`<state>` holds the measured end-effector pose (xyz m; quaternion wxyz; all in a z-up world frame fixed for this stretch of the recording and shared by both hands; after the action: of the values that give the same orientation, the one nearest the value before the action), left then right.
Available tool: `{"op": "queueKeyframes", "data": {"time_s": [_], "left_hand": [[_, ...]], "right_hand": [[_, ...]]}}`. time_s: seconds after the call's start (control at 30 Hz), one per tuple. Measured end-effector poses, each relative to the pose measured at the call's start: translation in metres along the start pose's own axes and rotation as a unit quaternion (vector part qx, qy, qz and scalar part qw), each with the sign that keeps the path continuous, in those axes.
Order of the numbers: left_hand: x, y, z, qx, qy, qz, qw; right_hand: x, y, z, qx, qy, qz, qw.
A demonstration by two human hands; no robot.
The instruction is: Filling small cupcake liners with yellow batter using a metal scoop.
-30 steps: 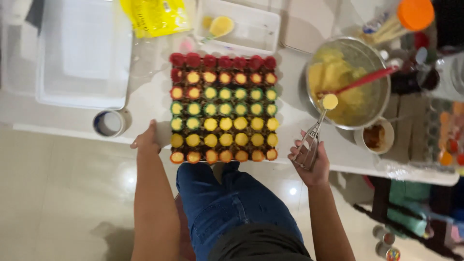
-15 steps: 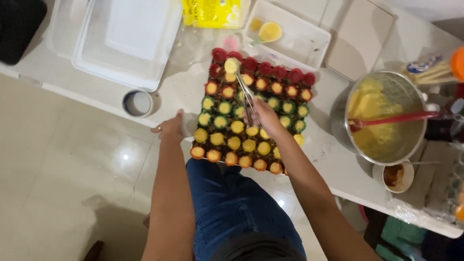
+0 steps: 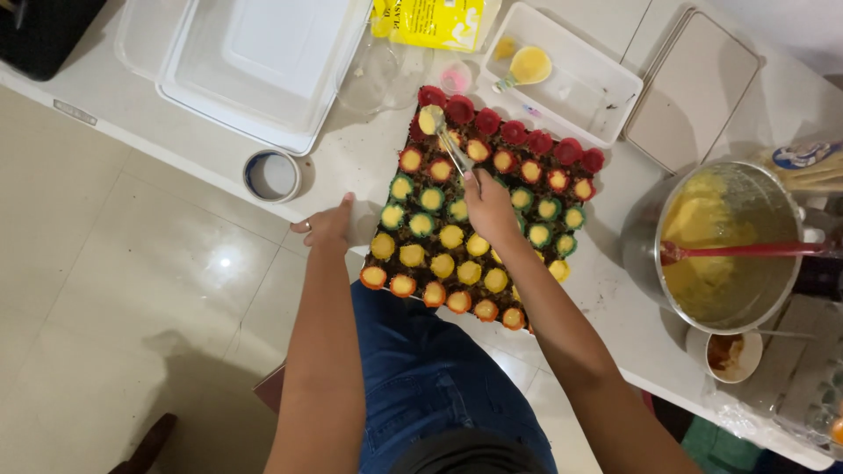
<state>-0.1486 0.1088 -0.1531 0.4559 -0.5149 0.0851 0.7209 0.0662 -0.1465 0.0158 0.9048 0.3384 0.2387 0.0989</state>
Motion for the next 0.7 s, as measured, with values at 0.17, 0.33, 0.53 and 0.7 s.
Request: {"op": "queueKeyframes", "data": {"time_s": [0.17, 0.33, 0.53, 0.7], "left_hand": [[0.012, 0.003, -0.005, 0.018, -0.009, 0.001, 1.000], [0.013, 0.003, -0.006, 0.001, -0.009, 0.013, 1.000], [0.011, 0.004, -0.004, 0.004, -0.011, 0.025, 1.000], [0.011, 0.003, -0.004, -0.007, -0.009, 0.022, 1.000]], "right_hand": [[0.003, -0.001, -0.001, -0.005, -0.009, 0.005, 1.000], [0.005, -0.003, -0.001, -0.020, -0.026, 0.024, 0.999], [0.002, 0.000, 0.000, -0.044, -0.015, 0.013, 0.999], [0.005, -0.004, -0.004, -0.038, -0.018, 0.017, 0.999]]}}
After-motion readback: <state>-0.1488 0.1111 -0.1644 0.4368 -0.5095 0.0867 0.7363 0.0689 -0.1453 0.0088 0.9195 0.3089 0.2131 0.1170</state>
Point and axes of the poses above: each hand's wrist, its own x-axis towards the middle knuckle, its own z-axis out of the back of the hand, y = z × x, the point moved 9 cm from there along x, towards the middle knuckle, and after that the axes turned 3 degrees about -y, right-handed, at the moved point
